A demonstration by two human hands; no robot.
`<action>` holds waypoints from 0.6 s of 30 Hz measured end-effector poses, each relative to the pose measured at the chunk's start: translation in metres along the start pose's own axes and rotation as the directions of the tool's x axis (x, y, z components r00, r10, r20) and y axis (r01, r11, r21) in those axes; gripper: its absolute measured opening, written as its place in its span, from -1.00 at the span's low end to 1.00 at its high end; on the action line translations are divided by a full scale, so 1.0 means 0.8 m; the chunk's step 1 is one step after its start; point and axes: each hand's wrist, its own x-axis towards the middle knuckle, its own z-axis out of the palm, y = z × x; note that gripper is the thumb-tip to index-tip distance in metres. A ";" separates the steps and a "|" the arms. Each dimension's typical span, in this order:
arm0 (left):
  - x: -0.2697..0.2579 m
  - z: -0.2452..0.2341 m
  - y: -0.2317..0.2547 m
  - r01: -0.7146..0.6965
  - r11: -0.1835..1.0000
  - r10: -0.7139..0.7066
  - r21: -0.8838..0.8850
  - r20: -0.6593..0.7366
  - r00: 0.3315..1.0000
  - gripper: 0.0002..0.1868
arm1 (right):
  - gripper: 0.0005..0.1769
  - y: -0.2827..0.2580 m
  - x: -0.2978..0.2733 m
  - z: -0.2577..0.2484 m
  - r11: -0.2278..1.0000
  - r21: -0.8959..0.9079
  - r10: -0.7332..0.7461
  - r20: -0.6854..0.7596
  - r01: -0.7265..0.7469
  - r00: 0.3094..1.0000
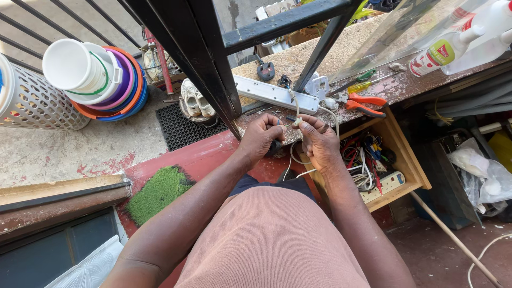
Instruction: The person strips insulation from wires, checks electrical terminals in a wooden box with a voltage tester, and applies electrical tape to wire connections while working at floor level.
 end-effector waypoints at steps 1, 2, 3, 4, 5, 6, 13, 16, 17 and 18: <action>0.001 -0.001 0.000 -0.011 1.000 0.011 -0.003 0.006 1.000 -0.90 | -0.74 -0.001 0.001 0.001 1.000 0.011 0.005 0.002 -0.005 1.000; 0.003 -0.001 -0.001 -0.022 1.000 0.022 -0.007 0.013 1.000 -0.89 | -0.74 -0.002 0.003 0.002 1.000 0.013 0.004 0.001 -0.004 1.000; 0.004 -0.004 -0.003 -0.019 0.999 0.020 -0.027 0.025 0.999 -0.90 | -0.74 -0.001 0.004 0.003 1.000 0.016 0.006 -0.002 -0.006 1.000; 0.005 -0.007 -0.004 -0.016 0.999 0.018 -0.047 0.037 0.999 -0.89 | -0.74 0.001 0.005 0.002 1.000 0.019 0.008 -0.004 -0.008 1.000; 0.006 -0.009 -0.006 -0.012 0.998 0.015 -0.067 0.048 0.999 -0.89 | -0.74 0.004 0.006 0.002 1.000 0.016 0.008 0.002 -0.008 1.000; 0.008 -0.011 -0.007 0.013 0.994 -0.007 -0.110 0.057 0.998 -0.88 | -0.73 0.006 0.008 0.000 1.000 0.013 0.008 0.008 -0.008 1.000; 0.009 -0.014 -0.010 0.044 0.982 -0.028 -0.186 0.090 0.996 -0.78 | -0.73 0.009 0.013 0.002 0.998 0.033 0.044 0.018 -0.044 0.999; 0.007 -0.014 -0.005 0.061 0.985 -0.049 -0.160 0.084 0.995 -0.78 | -0.70 0.003 0.009 0.004 0.999 0.032 0.042 0.040 -0.043 0.998; 0.007 -0.013 -0.004 0.069 0.987 -0.057 -0.147 0.086 0.995 -0.78 | -0.70 0.002 0.009 0.006 0.999 0.031 0.043 0.043 -0.044 0.998; 0.006 -0.013 -0.004 0.037 0.994 -0.029 -0.101 0.085 0.996 -0.81 | -0.70 0.002 0.008 0.007 0.999 0.030 0.043 0.047 -0.045 0.998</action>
